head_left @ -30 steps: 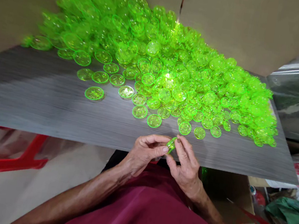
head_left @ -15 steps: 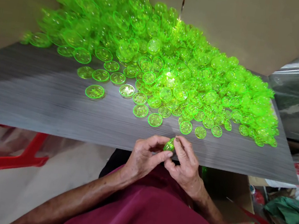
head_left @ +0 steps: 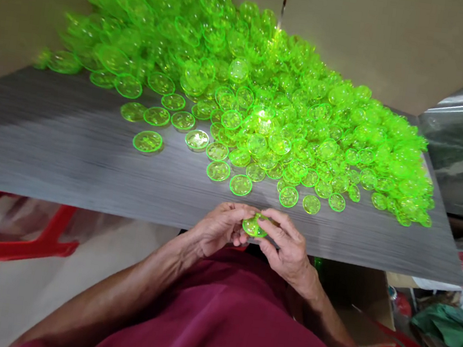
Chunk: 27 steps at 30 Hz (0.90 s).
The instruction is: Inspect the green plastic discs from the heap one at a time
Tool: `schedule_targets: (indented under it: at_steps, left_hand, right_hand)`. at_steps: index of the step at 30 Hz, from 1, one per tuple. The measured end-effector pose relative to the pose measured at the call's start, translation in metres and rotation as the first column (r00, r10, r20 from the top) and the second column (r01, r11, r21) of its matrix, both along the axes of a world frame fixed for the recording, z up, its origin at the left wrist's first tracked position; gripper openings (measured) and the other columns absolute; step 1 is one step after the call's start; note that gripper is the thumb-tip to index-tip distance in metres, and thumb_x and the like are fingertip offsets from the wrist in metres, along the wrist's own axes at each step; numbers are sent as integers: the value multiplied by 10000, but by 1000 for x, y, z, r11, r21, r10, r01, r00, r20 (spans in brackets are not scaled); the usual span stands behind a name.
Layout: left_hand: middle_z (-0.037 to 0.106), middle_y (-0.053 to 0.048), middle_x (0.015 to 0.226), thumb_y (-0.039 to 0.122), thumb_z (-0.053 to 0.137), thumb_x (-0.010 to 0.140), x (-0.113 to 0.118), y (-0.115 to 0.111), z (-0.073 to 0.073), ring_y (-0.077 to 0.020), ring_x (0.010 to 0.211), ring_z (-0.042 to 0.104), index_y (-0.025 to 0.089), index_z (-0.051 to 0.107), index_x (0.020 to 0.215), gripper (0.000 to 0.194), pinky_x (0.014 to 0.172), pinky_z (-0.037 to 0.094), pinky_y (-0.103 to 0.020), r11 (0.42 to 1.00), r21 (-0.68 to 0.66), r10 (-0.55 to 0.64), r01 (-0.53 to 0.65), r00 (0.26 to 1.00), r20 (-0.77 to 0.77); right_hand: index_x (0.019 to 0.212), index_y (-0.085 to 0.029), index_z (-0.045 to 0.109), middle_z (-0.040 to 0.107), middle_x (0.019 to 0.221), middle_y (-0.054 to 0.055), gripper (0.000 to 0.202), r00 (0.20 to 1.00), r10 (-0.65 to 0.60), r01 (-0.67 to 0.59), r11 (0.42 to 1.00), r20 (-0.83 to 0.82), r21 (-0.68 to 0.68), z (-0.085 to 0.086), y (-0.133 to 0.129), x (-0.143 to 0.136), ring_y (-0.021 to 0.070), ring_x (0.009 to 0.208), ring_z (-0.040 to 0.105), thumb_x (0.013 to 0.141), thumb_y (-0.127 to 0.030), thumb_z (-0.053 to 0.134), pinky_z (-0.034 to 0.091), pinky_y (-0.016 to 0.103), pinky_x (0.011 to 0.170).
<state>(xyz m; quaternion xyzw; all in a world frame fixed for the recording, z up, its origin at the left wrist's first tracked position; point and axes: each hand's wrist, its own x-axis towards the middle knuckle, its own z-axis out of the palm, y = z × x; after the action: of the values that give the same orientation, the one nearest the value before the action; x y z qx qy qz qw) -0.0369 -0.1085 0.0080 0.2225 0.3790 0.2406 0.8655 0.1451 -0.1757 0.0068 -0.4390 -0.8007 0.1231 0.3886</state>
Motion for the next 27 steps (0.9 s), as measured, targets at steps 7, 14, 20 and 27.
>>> schedule_targets:
  at_steps: [7, 14, 20, 27]
  left_hand:
    - [738, -60, 684, 643, 907, 621, 1, -8, -5, -130, 576, 696, 105, 746, 847, 606, 517, 572, -187, 1000, 1, -2, 2, 999, 40]
    - [774, -21, 802, 343, 1023, 546, 2, -16, -4, -152, 692, 748, 141, 711, 940, 541, 673, 640, -264, 978, -54, 207, -204, 976, 70]
    - [761, -53, 718, 493, 1007, 518, 2, -14, -7, -134, 571, 710, 113, 717, 822, 567, 565, 603, -220, 999, -39, 15, -14, 1000, 26]
    - [770, -70, 769, 602, 949, 574, 0, -17, -6, -140, 646, 715, 115, 773, 854, 588, 654, 601, -242, 996, 38, -78, 78, 997, 9]
  right_hand:
    - [1309, -195, 634, 723, 1111, 120, 315, 995, -97, 97, 993, -2, 69, -3, 4, 1, 217, 1018, 733, 996, -203, 603, 659, 342, 864]
    - [1223, -205, 662, 704, 1076, 98, 251, 994, -68, 66, 998, -84, -22, -1, 2, 3, 155, 782, 699, 977, -252, 644, 631, 288, 665]
    - [1091, -206, 711, 681, 1213, 111, 277, 964, 34, -120, 940, -264, -318, 6, 9, 15, 112, 726, 647, 914, -417, 741, 571, 255, 605]
    - [1415, -265, 616, 681, 1315, 129, 561, 946, 146, -243, 910, -289, -336, -4, 13, 21, 253, 1235, 658, 915, -485, 740, 546, 439, 1059]
